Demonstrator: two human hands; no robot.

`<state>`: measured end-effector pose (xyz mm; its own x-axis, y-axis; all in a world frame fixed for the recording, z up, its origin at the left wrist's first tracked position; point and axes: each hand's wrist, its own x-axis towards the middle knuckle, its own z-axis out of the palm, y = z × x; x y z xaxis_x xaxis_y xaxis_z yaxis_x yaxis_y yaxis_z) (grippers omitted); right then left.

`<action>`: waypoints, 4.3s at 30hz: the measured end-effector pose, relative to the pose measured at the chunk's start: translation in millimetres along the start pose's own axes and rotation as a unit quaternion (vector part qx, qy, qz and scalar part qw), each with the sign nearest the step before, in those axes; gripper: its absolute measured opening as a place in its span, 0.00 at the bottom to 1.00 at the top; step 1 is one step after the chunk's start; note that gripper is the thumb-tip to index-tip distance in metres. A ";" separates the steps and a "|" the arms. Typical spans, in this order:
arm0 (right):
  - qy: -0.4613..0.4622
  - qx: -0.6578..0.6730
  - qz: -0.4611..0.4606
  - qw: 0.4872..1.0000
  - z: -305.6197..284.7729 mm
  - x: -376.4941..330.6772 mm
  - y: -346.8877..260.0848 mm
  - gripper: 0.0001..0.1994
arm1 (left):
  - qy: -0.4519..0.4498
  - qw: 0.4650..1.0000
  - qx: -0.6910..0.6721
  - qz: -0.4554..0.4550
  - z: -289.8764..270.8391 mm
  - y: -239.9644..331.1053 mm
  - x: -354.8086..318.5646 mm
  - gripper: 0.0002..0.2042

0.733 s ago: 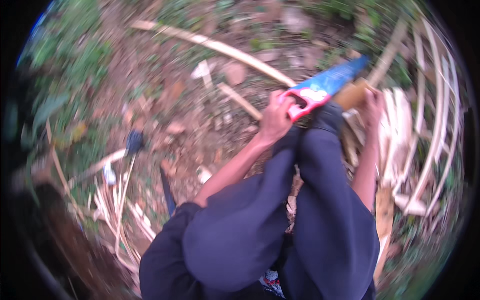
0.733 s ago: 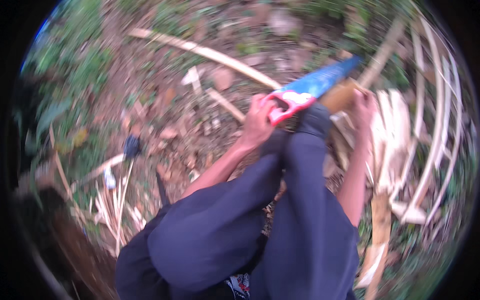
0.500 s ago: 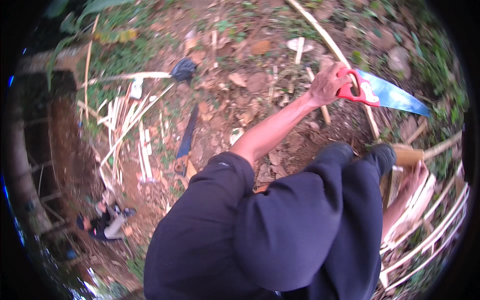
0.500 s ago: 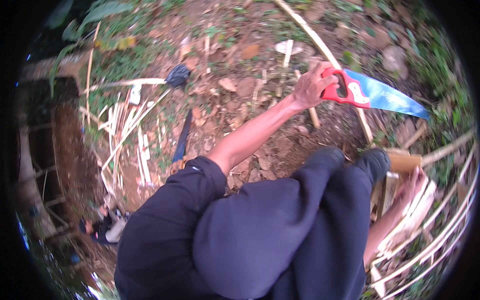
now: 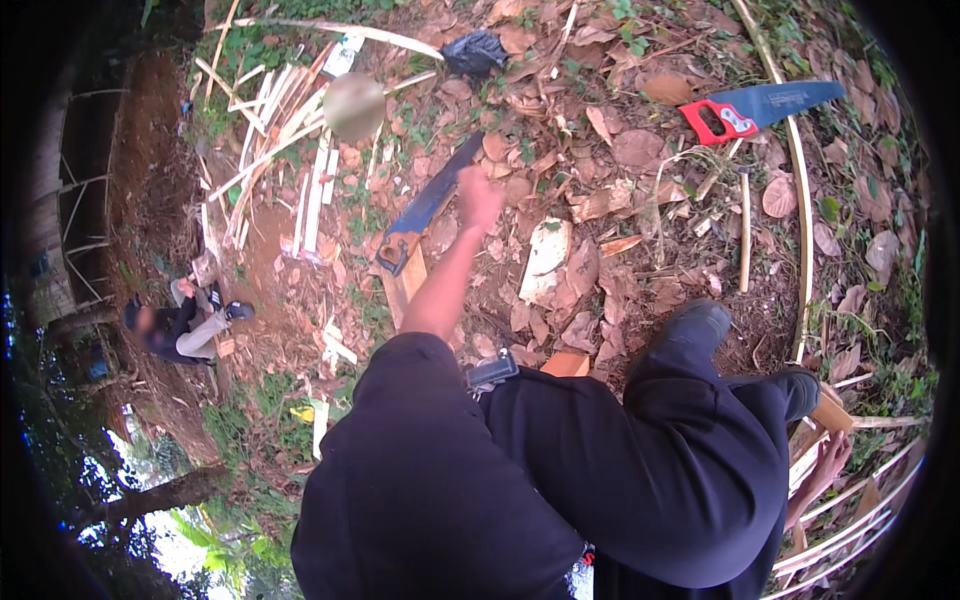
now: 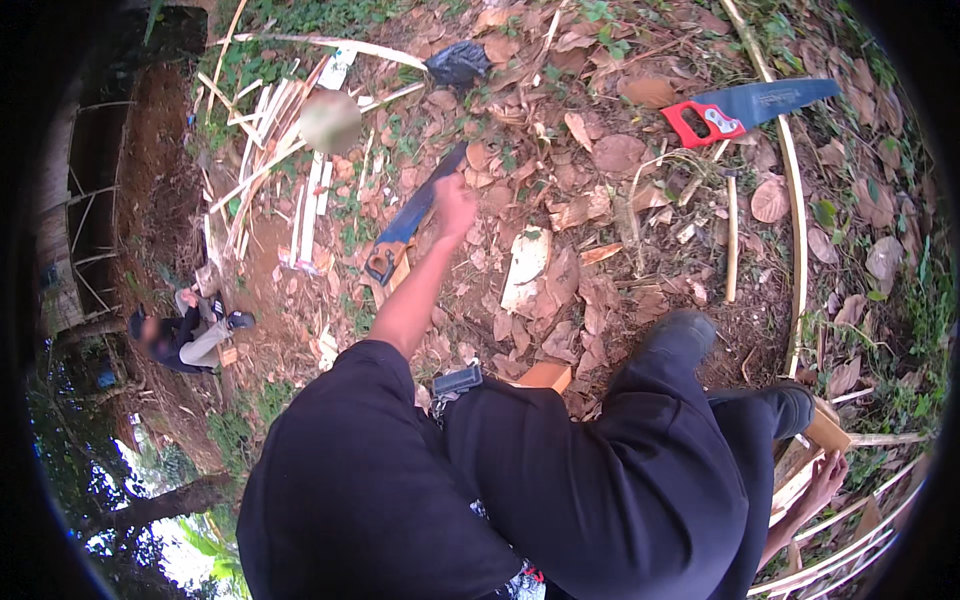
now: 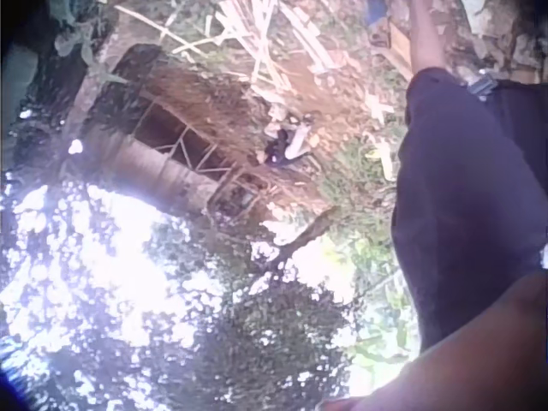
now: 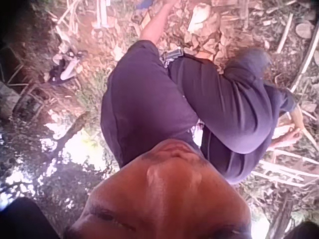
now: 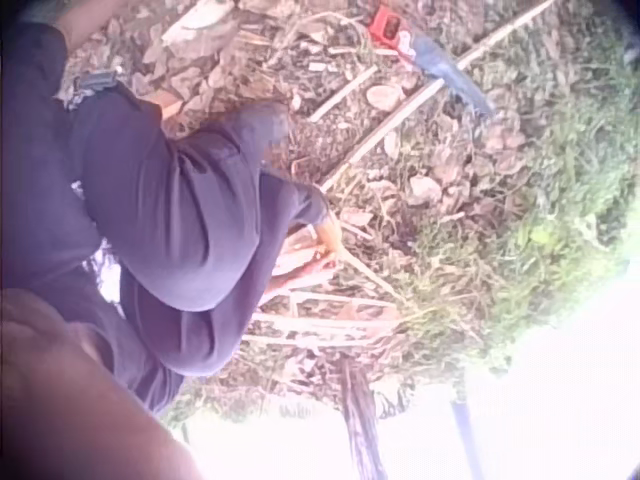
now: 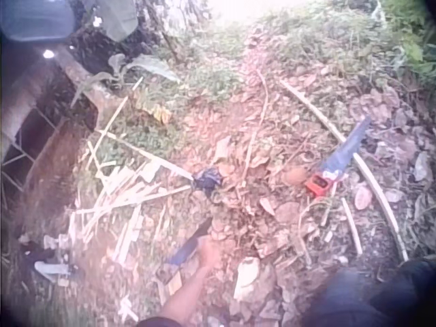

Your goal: The person sits on the ground and uses a hand saw to cut a small wooden piece, then fits it into a wooden frame structure. The person handles the saw and wood pieces directly, adjusting the frame to test the fit.

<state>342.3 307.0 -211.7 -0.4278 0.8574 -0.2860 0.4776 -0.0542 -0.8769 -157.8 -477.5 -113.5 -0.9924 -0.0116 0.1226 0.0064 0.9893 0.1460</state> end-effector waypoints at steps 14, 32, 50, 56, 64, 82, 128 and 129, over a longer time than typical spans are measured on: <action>-0.070 -0.263 0.046 0.961 -15.4 -46.3 -32.3 0.22 | -0.394 0.863 0.278 -0.148 4.1 -367.1 -104.8 0.51; 0.140 0.027 0.046 0.989 58.4 -68.3 -87.3 0.16 | -0.107 0.985 -0.037 -0.127 -62.3 -102.0 -157.1 0.17; 0.156 0.074 -0.053 0.984 100.6 -23.7 -70.4 0.17 | -0.143 0.696 -0.696 0.105 -397.1 278.2 -54.7 0.05; 0.158 0.104 -0.030 0.982 90.6 -22.8 -62.8 0.17 | -0.271 0.581 -0.716 0.275 -320.5 390.5 -86.8 0.05; 0.149 0.077 -0.021 0.986 84.7 -20.5 -66.3 0.15 | -0.413 0.635 -0.619 0.207 -172.8 494.2 -196.9 0.06; 0.113 0.164 -0.005 0.980 79.5 -40.9 -77.1 0.12 | -0.542 0.631 -0.399 0.386 -199.3 462.9 -203.3 0.10; 0.172 0.053 -0.016 0.984 87.2 -36.0 -88.4 0.15 | -0.501 0.659 -0.351 0.437 -163.0 496.0 -212.0 0.08; 0.174 0.048 -0.022 0.983 87.5 -36.7 -89.5 0.15 | -0.498 0.660 -0.352 0.439 -163.2 494.8 -211.7 0.08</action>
<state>248.1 235.7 -156.5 -0.1506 0.9822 -0.1122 0.3830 -0.0467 -0.9225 75.5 -9.3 92.9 -0.1539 0.9693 -0.1915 0.3411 0.2340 0.9104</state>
